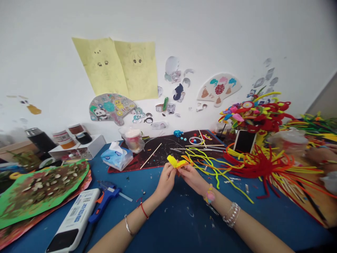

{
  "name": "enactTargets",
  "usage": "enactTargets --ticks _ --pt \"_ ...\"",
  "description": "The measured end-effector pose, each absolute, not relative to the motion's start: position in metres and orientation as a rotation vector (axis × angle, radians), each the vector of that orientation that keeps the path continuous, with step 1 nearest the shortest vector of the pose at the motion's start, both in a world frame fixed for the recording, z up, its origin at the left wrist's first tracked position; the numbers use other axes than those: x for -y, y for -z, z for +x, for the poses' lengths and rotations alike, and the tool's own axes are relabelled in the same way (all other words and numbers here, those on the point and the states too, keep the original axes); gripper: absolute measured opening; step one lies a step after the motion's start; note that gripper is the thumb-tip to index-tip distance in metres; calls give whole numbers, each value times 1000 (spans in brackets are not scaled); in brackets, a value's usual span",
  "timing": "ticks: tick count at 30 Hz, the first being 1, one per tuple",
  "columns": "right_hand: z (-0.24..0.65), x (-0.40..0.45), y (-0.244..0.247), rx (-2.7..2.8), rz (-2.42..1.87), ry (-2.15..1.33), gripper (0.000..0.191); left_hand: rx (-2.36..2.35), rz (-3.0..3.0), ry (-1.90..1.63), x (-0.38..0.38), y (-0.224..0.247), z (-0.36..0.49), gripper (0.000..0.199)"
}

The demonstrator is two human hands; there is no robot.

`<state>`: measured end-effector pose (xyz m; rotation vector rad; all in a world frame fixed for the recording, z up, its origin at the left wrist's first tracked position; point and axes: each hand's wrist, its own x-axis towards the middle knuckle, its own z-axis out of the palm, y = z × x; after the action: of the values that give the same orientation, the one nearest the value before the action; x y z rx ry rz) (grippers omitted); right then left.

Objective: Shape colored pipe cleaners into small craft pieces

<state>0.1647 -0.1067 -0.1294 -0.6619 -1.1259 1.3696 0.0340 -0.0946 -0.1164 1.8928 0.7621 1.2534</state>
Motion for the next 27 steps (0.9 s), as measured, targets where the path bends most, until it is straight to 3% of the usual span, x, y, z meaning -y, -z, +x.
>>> enactTargets --ticks 8,15,27 --pt "160 110 126 1097 -635 -1376 10 -1028 1959 -1382 86 123 28 20" --pt "164 108 130 1082 -667 -1277 20 -867 2064 -1385 100 114 30 19" --pt "165 117 120 1248 -918 -932 22 -814 1943 -1388 90 113 22 19"
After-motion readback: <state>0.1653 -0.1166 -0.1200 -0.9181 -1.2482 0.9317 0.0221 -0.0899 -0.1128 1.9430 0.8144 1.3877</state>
